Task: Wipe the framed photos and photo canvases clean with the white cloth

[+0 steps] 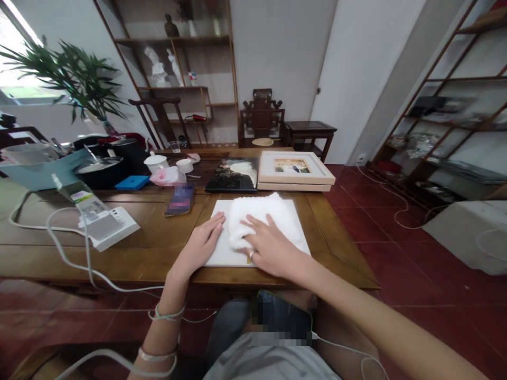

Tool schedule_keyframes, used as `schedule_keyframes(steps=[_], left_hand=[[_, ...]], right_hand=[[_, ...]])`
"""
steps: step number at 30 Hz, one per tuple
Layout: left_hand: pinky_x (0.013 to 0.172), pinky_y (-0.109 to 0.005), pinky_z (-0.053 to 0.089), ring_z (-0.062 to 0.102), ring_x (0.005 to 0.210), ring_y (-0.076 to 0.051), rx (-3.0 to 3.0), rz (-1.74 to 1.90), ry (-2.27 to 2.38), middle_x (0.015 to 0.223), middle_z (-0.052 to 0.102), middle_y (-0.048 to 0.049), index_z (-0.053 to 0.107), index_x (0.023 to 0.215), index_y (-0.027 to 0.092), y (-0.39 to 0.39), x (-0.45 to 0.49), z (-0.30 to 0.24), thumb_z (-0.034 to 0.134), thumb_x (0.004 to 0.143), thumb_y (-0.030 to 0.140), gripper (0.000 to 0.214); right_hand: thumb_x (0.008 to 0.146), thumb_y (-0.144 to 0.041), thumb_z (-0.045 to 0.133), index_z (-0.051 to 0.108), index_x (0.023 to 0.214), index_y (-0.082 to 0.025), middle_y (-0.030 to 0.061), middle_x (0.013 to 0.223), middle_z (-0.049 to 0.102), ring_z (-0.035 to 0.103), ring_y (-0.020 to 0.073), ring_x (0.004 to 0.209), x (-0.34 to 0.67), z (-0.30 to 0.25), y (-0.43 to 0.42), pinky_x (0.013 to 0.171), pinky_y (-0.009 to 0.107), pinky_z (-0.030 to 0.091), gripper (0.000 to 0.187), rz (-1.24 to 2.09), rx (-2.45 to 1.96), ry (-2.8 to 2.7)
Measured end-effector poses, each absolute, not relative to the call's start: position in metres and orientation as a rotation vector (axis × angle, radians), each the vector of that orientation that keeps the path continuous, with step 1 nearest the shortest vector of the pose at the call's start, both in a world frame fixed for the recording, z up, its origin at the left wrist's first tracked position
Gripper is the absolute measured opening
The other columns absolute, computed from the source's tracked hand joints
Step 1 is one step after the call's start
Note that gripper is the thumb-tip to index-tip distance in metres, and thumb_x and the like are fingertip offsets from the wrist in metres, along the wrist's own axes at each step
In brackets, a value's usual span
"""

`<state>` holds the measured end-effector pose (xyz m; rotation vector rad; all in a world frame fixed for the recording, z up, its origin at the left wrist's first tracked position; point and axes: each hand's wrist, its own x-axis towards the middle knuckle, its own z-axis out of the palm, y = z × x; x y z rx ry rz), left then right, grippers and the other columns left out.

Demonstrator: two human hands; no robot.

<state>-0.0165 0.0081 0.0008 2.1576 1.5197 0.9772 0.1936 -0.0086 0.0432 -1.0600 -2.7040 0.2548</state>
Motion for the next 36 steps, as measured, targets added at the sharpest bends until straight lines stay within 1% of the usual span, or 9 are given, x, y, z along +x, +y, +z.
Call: schedule_keyframes(steps=[4, 8, 11, 13, 16, 21, 26, 29, 36], left_hand=[[0.112, -0.042, 0.03, 0.044, 0.13, -0.021, 2.156, 0.98, 1.527, 0.136, 0.051, -0.0138, 0.059, 0.12, 0.01, 0.008, -0.016, 0.001, 0.034, 0.094, 0.03, 0.042], [0.112, -0.041, 0.03, 0.043, 0.13, -0.022, 2.163, 0.974, 1.524, 0.135, 0.052, -0.0154, 0.061, 0.118, 0.009, 0.008, -0.016, 0.002, 0.034, 0.094, 0.03, 0.042], [0.112, -0.042, 0.03, 0.043, 0.13, -0.021, 2.167, 0.971, 1.528, 0.135, 0.052, -0.0145, 0.059, 0.12, 0.01, 0.008, -0.016, 0.002, 0.034, 0.094, 0.03, 0.042], [0.112, -0.042, 0.03, 0.043, 0.13, -0.021, 2.167, 0.976, 1.524, 0.136, 0.052, -0.013, 0.059, 0.12, 0.012, 0.007, -0.016, 0.002, 0.034, 0.094, 0.031, 0.041], [0.112, -0.042, 0.031, 0.044, 0.13, -0.021, 2.161, 0.992, 1.514, 0.136, 0.052, -0.0118, 0.06, 0.119, 0.014, 0.007, -0.017, 0.001, 0.035, 0.094, 0.032, 0.04], [0.112, -0.042, 0.03, 0.043, 0.131, -0.021, 2.154, 0.976, 1.529, 0.137, 0.051, -0.013, 0.059, 0.121, 0.012, 0.008, -0.017, 0.001, 0.035, 0.094, 0.031, 0.041], [0.113, -0.04, 0.029, 0.042, 0.131, -0.021, 2.156, 0.963, 1.538, 0.136, 0.051, -0.0155, 0.057, 0.123, 0.007, 0.008, -0.016, 0.002, 0.034, 0.094, 0.031, 0.044], [0.113, -0.039, 0.029, 0.042, 0.131, -0.021, 2.154, 0.966, 1.534, 0.136, 0.051, -0.0157, 0.058, 0.122, 0.007, 0.008, -0.016, 0.003, 0.034, 0.094, 0.031, 0.044], [0.112, -0.041, 0.03, 0.043, 0.131, -0.021, 2.139, 0.967, 1.53, 0.136, 0.051, -0.0136, 0.059, 0.121, 0.009, 0.007, -0.017, 0.003, 0.035, 0.094, 0.031, 0.042]], right_hand=[[0.083, -0.014, 0.05, 0.07, 0.097, -0.017, 0.0136, 0.144, 0.04, 0.025, 0.0304, 0.138, 0.192, 0.055, -0.059, 0.109, 0.061, 0.017, 0.025, 0.317, -1.088, -2.767], [0.08, -0.014, 0.052, 0.069, 0.099, -0.018, 0.0134, 0.144, 0.041, 0.027, 0.0301, 0.137, 0.194, 0.064, -0.08, 0.109, 0.06, 0.02, 0.025, 0.423, -1.072, -2.834], [0.082, -0.014, 0.05, 0.069, 0.099, -0.019, 0.0098, 0.144, 0.042, 0.028, 0.0253, 0.137, 0.2, 0.059, -0.069, 0.112, 0.055, 0.019, 0.026, 0.406, -1.058, -2.752], [0.086, -0.017, 0.048, 0.068, 0.101, -0.018, 0.011, 0.142, 0.044, 0.029, 0.0238, 0.137, 0.203, 0.052, -0.052, 0.112, 0.053, 0.019, 0.025, 0.368, -1.072, -2.697], [0.091, -0.025, 0.044, 0.064, 0.111, -0.017, 0.0131, 0.14, 0.046, 0.029, 0.0247, 0.136, 0.207, 0.045, -0.021, 0.111, 0.054, 0.02, 0.03, 0.319, -1.113, -2.648], [0.095, -0.029, 0.037, 0.058, 0.12, -0.019, 0.0089, 0.139, 0.048, 0.025, 0.0265, 0.138, 0.207, 0.042, 0.026, 0.11, 0.054, 0.022, 0.035, 0.295, -1.181, -2.634], [0.097, -0.035, 0.033, 0.061, 0.116, -0.016, 0.0093, 0.131, 0.056, 0.031, 0.0287, 0.135, 0.208, 0.044, 0.058, 0.106, 0.048, 0.028, 0.038, 0.2, -1.25, -2.626], [0.097, -0.033, 0.032, 0.063, 0.11, -0.015, 0.0113, 0.126, 0.06, 0.037, 0.0288, 0.131, 0.208, 0.043, 0.064, 0.102, 0.045, 0.032, 0.038, 0.103, -1.295, -2.61], [0.092, -0.02, 0.036, 0.065, 0.104, -0.014, 0.0171, 0.127, 0.056, 0.041, 0.0313, 0.127, 0.207, 0.042, 0.034, 0.101, 0.05, 0.031, 0.033, 0.016, -1.358, -2.625]])
